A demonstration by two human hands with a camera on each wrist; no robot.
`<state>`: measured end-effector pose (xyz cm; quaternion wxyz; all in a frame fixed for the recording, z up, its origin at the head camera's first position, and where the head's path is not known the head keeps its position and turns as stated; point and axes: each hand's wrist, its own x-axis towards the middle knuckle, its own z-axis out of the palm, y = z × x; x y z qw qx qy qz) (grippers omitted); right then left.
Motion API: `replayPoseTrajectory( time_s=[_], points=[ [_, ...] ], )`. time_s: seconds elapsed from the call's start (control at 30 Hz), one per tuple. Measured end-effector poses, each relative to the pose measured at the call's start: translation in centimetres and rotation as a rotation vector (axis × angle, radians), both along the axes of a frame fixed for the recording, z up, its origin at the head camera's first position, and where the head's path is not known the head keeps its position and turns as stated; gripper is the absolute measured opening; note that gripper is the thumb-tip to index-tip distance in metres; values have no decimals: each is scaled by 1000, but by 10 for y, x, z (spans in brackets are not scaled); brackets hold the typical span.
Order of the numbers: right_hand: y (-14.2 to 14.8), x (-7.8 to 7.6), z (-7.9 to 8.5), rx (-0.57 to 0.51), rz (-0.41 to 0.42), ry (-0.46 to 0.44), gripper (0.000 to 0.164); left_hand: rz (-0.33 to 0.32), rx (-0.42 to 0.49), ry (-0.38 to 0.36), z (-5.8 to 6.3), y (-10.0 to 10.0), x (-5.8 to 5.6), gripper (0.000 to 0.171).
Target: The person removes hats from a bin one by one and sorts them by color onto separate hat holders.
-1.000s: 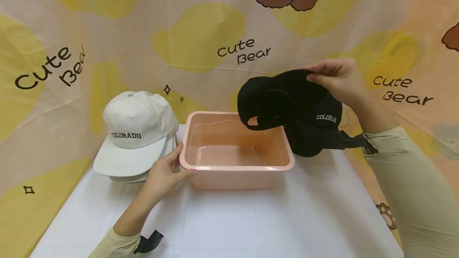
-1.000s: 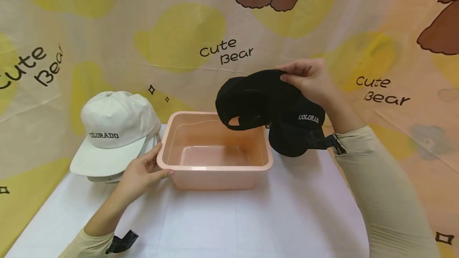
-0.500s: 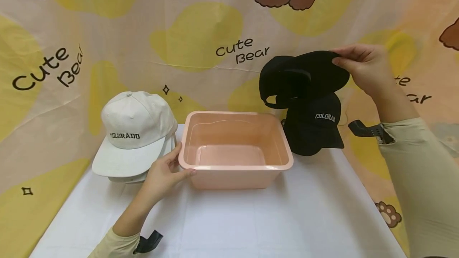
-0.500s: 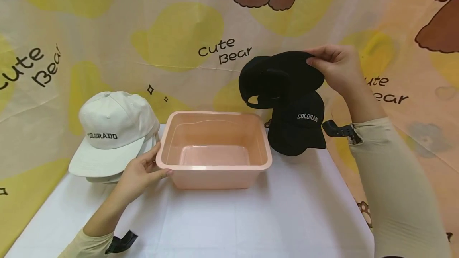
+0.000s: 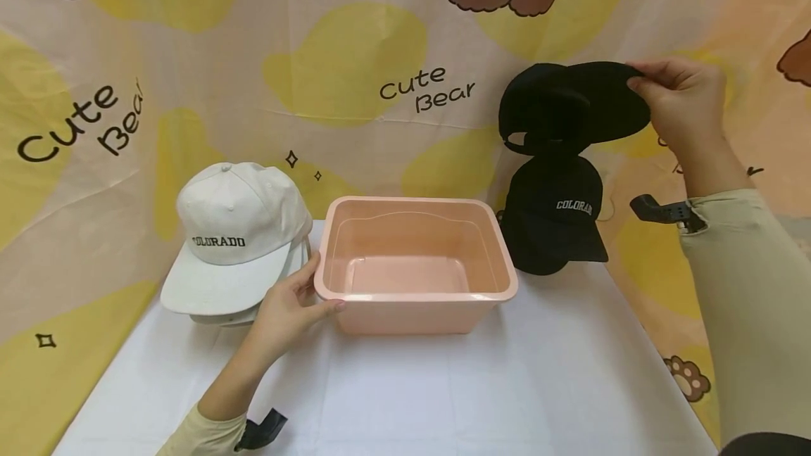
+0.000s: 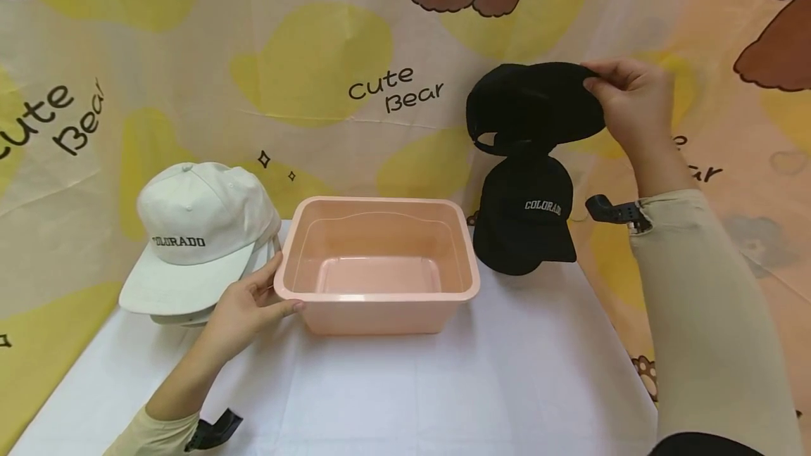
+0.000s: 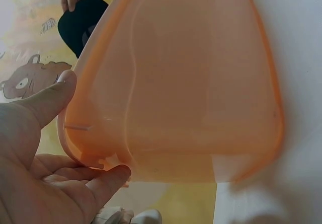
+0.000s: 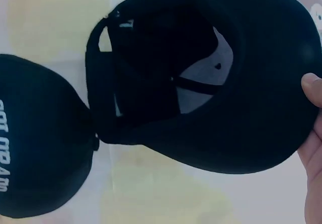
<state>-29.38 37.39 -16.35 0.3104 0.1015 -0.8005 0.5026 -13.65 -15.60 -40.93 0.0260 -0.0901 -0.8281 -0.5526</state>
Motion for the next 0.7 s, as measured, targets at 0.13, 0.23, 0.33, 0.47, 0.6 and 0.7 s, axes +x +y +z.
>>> replayPoseTrajectory(
  time_s=[0.13,0.23,0.33,0.47,0.6,0.7],
  points=[
    [4,-5,3,7,-42,32,19,3,-10,-3,-1,-1,0,104],
    [5,-7,4,39,-77,51,18,8,-19,-5,-2,-2,-1,104],
    [7,-10,3,60,-103,77,19,7,-14,-4,-2,-3,-1,104],
    [14,-14,-6,75,-136,99,19,-3,4,2,-2,-5,0,105],
    [23,-16,-19,72,-169,74,19,-11,16,3,-3,-6,0,105],
    [30,-18,-31,57,-193,56,19,-13,18,4,-3,-8,-1,105]
  ],
)
